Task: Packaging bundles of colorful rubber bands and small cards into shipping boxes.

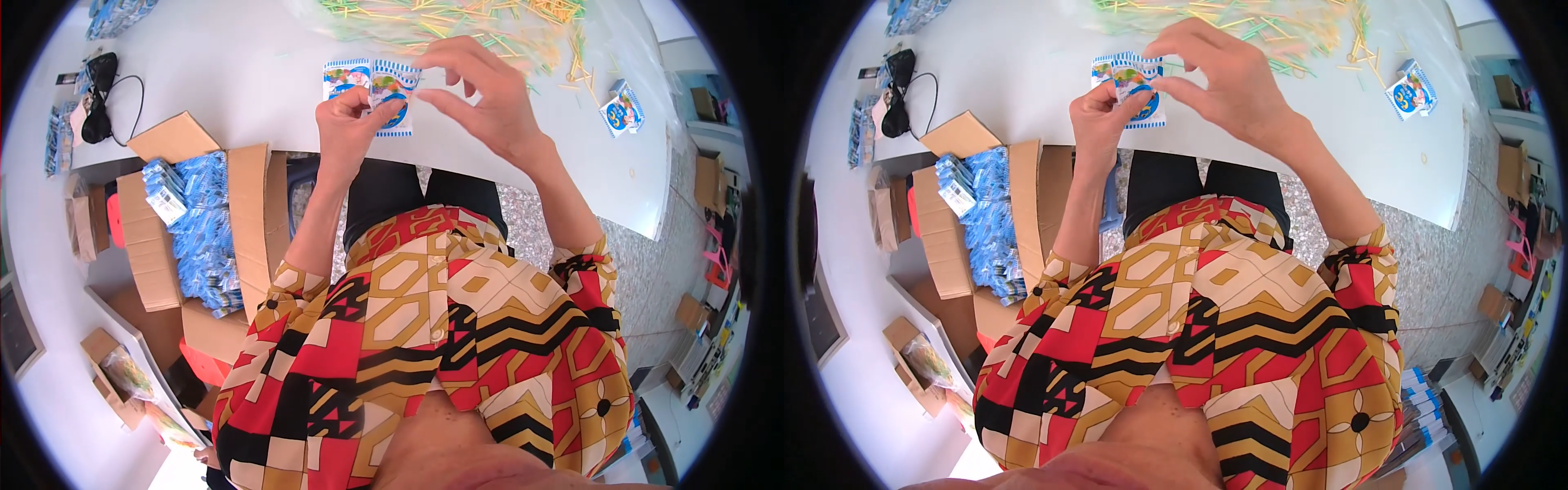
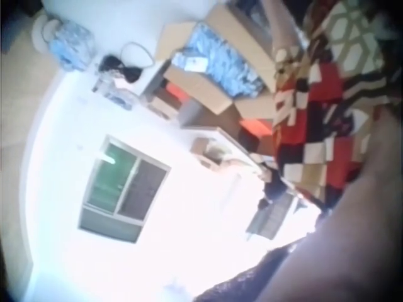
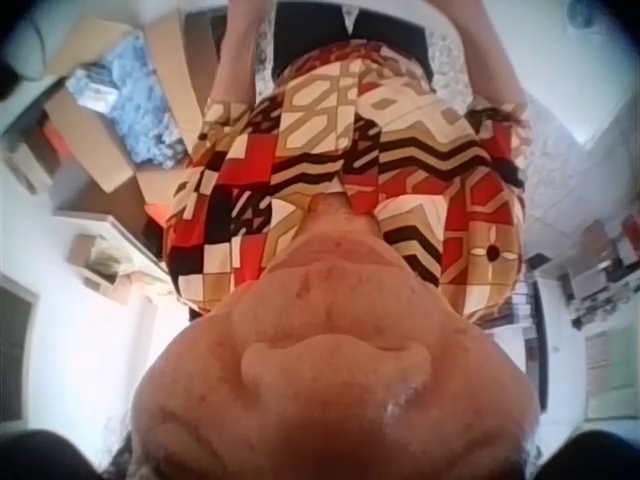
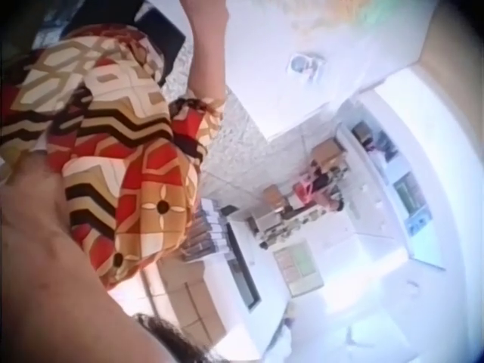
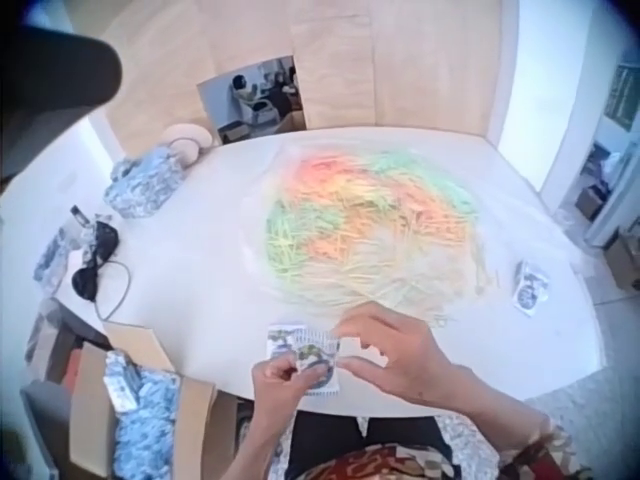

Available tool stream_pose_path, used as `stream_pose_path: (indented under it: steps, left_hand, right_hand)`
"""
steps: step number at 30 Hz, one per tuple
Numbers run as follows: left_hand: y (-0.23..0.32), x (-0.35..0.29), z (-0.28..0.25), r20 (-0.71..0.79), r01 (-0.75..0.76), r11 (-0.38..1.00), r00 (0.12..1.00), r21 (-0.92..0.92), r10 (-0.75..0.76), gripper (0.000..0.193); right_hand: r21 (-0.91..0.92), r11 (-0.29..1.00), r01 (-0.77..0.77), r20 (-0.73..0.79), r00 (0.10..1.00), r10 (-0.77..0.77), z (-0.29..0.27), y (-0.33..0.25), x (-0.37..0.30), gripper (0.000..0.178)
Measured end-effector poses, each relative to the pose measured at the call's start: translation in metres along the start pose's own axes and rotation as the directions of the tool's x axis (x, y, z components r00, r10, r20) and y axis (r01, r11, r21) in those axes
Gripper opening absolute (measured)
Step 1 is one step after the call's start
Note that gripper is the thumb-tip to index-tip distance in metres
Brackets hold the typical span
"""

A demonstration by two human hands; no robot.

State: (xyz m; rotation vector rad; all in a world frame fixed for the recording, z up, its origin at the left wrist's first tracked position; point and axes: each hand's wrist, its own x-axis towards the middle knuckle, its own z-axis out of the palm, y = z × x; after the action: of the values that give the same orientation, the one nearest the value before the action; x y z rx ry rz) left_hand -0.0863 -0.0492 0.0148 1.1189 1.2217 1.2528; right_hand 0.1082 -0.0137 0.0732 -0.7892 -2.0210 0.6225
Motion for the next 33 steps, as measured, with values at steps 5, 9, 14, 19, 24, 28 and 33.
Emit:
stream_pose_path:
  steps: [5,9,14,19,24,28,33]
  left_hand:
    - [0.002,-0.006,0.012,-0.072,-0.124,0.894,0.983,0.431,0.171,0.033]
    - [-0.010,-0.010,0.013,-0.069,-0.169,0.893,0.974,0.418,0.217,0.029]
    - [-0.003,-0.015,0.025,0.016,-0.226,0.929,0.973,0.293,0.232,0.013]
    - [-0.007,-0.016,0.032,0.075,-0.166,0.977,0.985,0.135,0.157,0.015]
    - [-0.017,-0.010,0.036,0.055,-0.061,0.997,0.997,0.043,0.058,0.018]
    - [-0.009,-0.010,0.039,0.059,-0.033,0.999,0.998,0.029,0.032,0.017]
    - [-0.009,-0.008,0.045,0.093,0.023,1.000,0.995,0.020,-0.025,0.013]
  right_hand:
    - [-0.256,0.965,0.058,0.046,0.998,-0.048,-0.001,-0.007,-0.007,0.022]
    - [-0.347,0.923,0.167,0.025,0.985,-0.168,0.010,-0.007,-0.016,0.014]
    - [-0.253,0.952,0.173,0.108,0.983,-0.150,0.005,-0.004,-0.026,0.014]
    - [-0.157,0.983,0.098,0.112,0.990,-0.081,-0.013,0.003,-0.025,0.006]
    - [-0.067,0.980,-0.189,-0.100,0.978,0.182,-0.066,0.070,-0.021,0.010]
    - [-0.506,0.833,-0.221,-0.166,0.974,0.157,-0.135,0.163,-0.021,0.011]
    - [-0.833,0.553,-0.020,0.093,0.980,0.176,-0.191,0.219,-0.014,0.020]
